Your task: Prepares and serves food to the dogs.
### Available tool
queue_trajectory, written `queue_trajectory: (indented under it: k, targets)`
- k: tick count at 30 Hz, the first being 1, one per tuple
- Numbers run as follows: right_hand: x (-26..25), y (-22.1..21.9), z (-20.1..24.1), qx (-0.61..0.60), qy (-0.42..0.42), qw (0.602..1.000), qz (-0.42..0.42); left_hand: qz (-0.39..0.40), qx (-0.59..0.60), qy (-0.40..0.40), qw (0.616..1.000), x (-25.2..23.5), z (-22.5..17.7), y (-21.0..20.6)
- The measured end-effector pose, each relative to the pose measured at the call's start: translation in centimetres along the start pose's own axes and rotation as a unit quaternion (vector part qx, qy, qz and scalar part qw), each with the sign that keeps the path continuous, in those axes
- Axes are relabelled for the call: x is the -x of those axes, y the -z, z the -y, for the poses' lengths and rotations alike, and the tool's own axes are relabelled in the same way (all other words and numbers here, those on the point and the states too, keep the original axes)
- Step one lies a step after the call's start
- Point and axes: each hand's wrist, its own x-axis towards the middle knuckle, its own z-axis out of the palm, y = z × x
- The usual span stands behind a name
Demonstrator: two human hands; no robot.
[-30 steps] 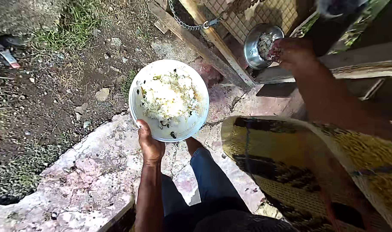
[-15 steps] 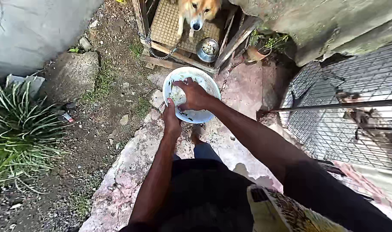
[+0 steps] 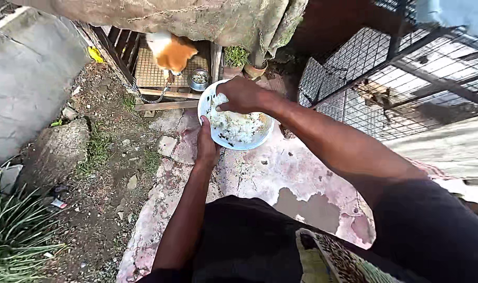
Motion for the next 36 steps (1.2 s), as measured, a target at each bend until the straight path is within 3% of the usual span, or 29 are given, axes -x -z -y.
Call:
queue_trajectory:
  k: [7, 13, 16, 18, 24, 27, 30, 33, 36]
  targets:
    - [8.0, -1.0, -6.2, -0.022, -0.015, 0.999, -0.03, 0.024, 0.031, 0.019, 0.999, 1.7, 3.4, -6.6]
    - [13.2, -3.3, -8.6, -0.072, -0.164, 0.983, 0.043, 0.027, 0.047, 0.015, 0.998, 1.7, 5.1, -8.3]
    - [12.7, -5.3, -8.3, -0.118, -0.213, 0.97, 0.021, 0.04, 0.036, 0.043, 0.998, 1.2, 5.7, -8.5]
    - [12.2, -5.6, -8.6, -0.153, -0.199, 0.968, -0.019, 0.052, 0.014, 0.065, 0.996, 0.6, 5.6, -8.2]
    - [11.5, -0.5, -7.6, -0.165, -0.131, 0.975, -0.079, 0.122, -0.039, 0.111, 0.986, -0.8, 1.9, -6.6]
    - [10.1, 0.6, -7.8, -0.104, -0.154, 0.98, -0.069, 0.177, -0.033, 0.105, 0.978, -1.7, 0.4, -5.6]
    - [9.3, -1.3, -8.1, -0.063, -0.215, 0.973, -0.047, 0.207, -0.01, 0.103, 0.973, -2.6, -0.2, -4.7]
    - [9.7, -2.8, -6.8, -0.082, -0.29, 0.953, 0.014, 0.179, -0.004, 0.111, 0.978, -3.1, -0.1, -3.9]
    - [10.5, -3.3, -5.4, -0.16, -0.309, 0.937, 0.034, 0.139, -0.016, 0.144, 0.98, -3.2, -0.3, -3.4]
